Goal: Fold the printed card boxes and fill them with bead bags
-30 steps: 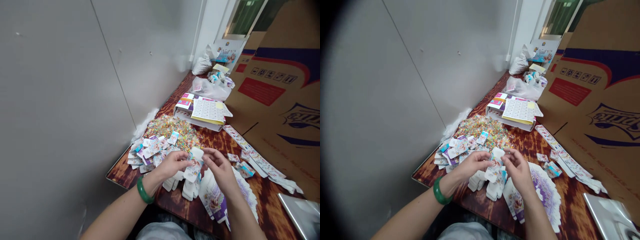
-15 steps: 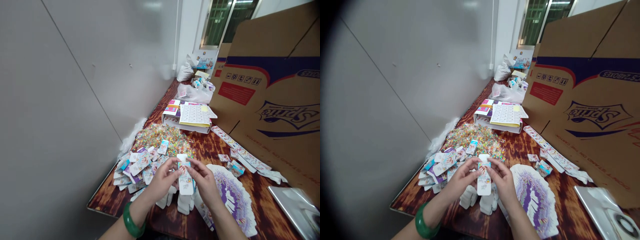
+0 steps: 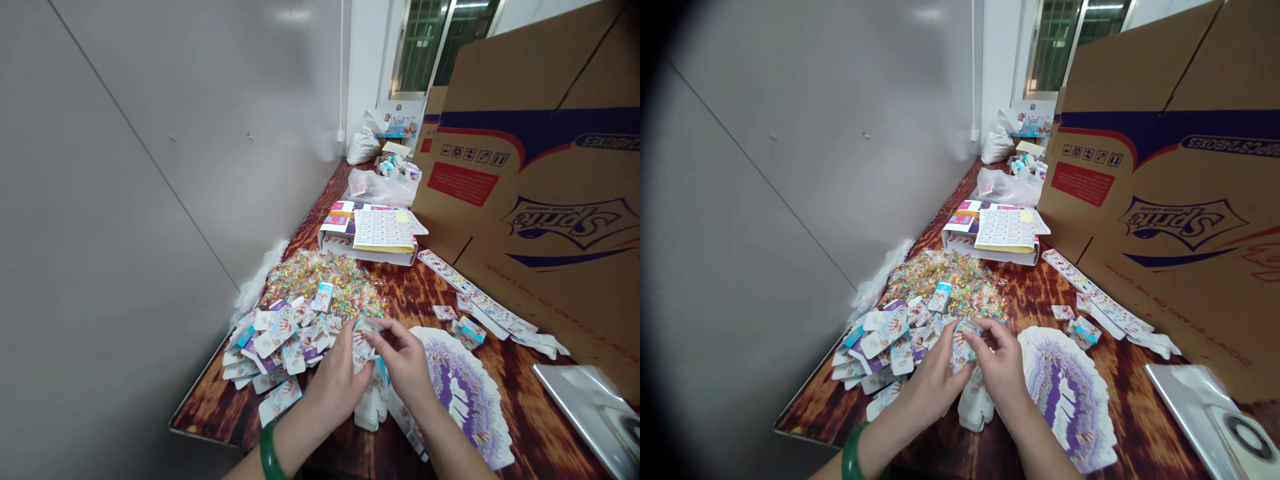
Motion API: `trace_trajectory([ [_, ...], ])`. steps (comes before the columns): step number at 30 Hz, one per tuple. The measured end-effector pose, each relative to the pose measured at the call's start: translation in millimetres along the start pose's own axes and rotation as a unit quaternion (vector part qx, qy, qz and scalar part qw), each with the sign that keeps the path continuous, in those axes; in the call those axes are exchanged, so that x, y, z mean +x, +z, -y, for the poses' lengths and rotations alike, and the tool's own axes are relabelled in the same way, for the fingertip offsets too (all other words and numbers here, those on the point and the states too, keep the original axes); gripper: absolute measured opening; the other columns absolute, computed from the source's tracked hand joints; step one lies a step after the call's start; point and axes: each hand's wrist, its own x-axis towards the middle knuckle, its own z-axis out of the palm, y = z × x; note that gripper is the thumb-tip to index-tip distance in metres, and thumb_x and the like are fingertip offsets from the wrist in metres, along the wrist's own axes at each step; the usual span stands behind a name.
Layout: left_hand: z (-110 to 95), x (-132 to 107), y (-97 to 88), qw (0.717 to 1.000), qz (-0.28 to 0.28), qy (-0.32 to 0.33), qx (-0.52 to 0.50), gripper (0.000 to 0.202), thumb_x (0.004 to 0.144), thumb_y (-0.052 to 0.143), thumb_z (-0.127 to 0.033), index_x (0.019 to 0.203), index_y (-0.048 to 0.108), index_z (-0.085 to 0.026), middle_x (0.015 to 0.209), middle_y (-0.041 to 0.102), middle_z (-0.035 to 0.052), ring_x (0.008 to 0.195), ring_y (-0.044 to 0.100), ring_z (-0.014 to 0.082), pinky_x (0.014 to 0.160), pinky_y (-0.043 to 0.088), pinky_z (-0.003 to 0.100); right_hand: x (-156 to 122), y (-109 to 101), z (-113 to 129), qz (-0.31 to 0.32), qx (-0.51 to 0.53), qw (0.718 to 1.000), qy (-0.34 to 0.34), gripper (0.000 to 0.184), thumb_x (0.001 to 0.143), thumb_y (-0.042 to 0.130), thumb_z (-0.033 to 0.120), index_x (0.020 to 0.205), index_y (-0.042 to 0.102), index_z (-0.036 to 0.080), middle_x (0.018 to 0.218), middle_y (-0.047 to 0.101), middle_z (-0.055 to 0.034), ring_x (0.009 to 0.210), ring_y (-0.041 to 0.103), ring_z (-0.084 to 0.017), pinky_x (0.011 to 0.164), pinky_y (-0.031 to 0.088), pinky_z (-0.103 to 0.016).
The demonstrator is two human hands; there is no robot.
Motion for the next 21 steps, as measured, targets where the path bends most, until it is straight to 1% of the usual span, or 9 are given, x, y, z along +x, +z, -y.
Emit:
trace_trajectory([
  [1,2,0,1.4,1.0,-0.002,0.007,0.013,0.06,0.079,0.046,-0.021,0.133,0.023,-0.01,0.135,0.038,0.0218,0.126,0.038,0.0283,0.102,0.033,0.049,0,-2,1,0.008,-0.016,1.0,-0.01,0.022,0.07,0.068,0.036,0.085,0.067,0.019,0.084,0.066,-0.0052,0.078,0.06,-0.019,0.071,0.048,-0.031],
  [3,6,1,2.0,0.999,0.0,0.022,0.029,0.058,0.078,0.045,-0.021,0.132,0.025,-0.01,0.132,0.042,0.0207,0.122,0.043,0.0279,0.099,0.037,0.048,0,-6,5,0.023,-0.022,0.999,-0.008,0.02,0.071,0.067,0.037,0.079,0.068,0.018,0.08,0.065,-0.0047,0.077,0.06,-0.018,0.07,0.048,-0.03],
  [5,9,1,1.3,0.998,-0.007,0.041,0.041,0.057,0.078,0.045,-0.021,0.131,0.026,-0.012,0.13,0.044,0.0194,0.12,0.045,0.0274,0.097,0.039,0.047,1,-9,11,0.035,0.001,0.999,0.023,0.022,0.067,0.07,0.038,0.077,0.068,0.018,0.072,0.064,-0.0029,0.069,0.058,-0.017,0.062,0.047,-0.027],
  [8,10,1,0.9,0.995,-0.018,0.076,0.057,0.056,0.078,0.046,-0.021,0.13,0.026,-0.014,0.128,0.046,0.017,0.117,0.047,0.0261,0.095,0.041,0.046,5,-10,18,0.048,0.052,0.995,0.074,0.024,0.064,0.073,0.037,0.075,0.066,0.018,0.063,0.059,0.0002,0.054,0.052,-0.012,0.048,0.041,-0.022],
  [12,15,1,2.7,0.992,-0.032,0.104,0.071,0.056,0.078,0.046,-0.018,0.131,0.025,-0.017,0.127,0.047,0.015,0.113,0.051,0.0252,0.093,0.043,0.045,8,-10,20,0.034,0.071,0.993,0.089,0.023,0.064,0.072,0.038,0.07,0.064,0.017,0.057,0.054,0.0022,0.045,0.043,-0.008,0.041,0.035,-0.02],
  [15,17,1,3.2,0.991,-0.041,0.112,0.061,0.058,0.078,0.046,-0.018,0.132,0.023,-0.016,0.131,0.044,0.0158,0.118,0.047,0.0258,0.096,0.041,0.046,6,-7,20,0.019,0.024,0.998,0.056,0.022,0.067,0.07,0.038,0.067,0.064,0.017,0.056,0.054,0.002,0.047,0.047,-0.01,0.046,0.039,-0.023],
  [17,15,2,2.0,0.994,-0.043,0.095,0.038,0.059,0.077,0.047,-0.019,0.131,0.024,-0.015,0.131,0.044,0.0171,0.12,0.045,0.0265,0.097,0.04,0.046,3,-3,18,0.011,-0.017,1.0,-0.001,0.02,0.072,0.066,0.037,0.068,0.066,0.018,0.06,0.059,0.0,0.056,0.053,-0.013,0.055,0.044,-0.025],
  [19,11,2,-0.8,0.997,-0.049,0.065,0.005,0.059,0.076,0.048,-0.019,0.13,0.025,-0.015,0.129,0.045,0.0172,0.119,0.045,0.0267,0.097,0.039,0.046,-1,2,13,0.016,-0.055,0.996,-0.071,0.017,0.078,0.061,0.035,0.078,0.07,0.02,0.074,0.065,-0.0032,0.071,0.059,-0.017,0.067,0.047,-0.029],
  [21,6,2,-5.8,0.997,-0.062,0.04,-0.025,0.058,0.075,0.05,-0.019,0.128,0.027,-0.016,0.126,0.049,0.0153,0.118,0.046,0.0261,0.097,0.039,0.045,-5,5,7,0.034,-0.084,0.989,-0.117,0.02,0.081,0.058,0.032,0.095,0.069,0.023,0.093,0.067,-0.0056,0.088,0.059,-0.02,0.077,0.046,-0.031],
])
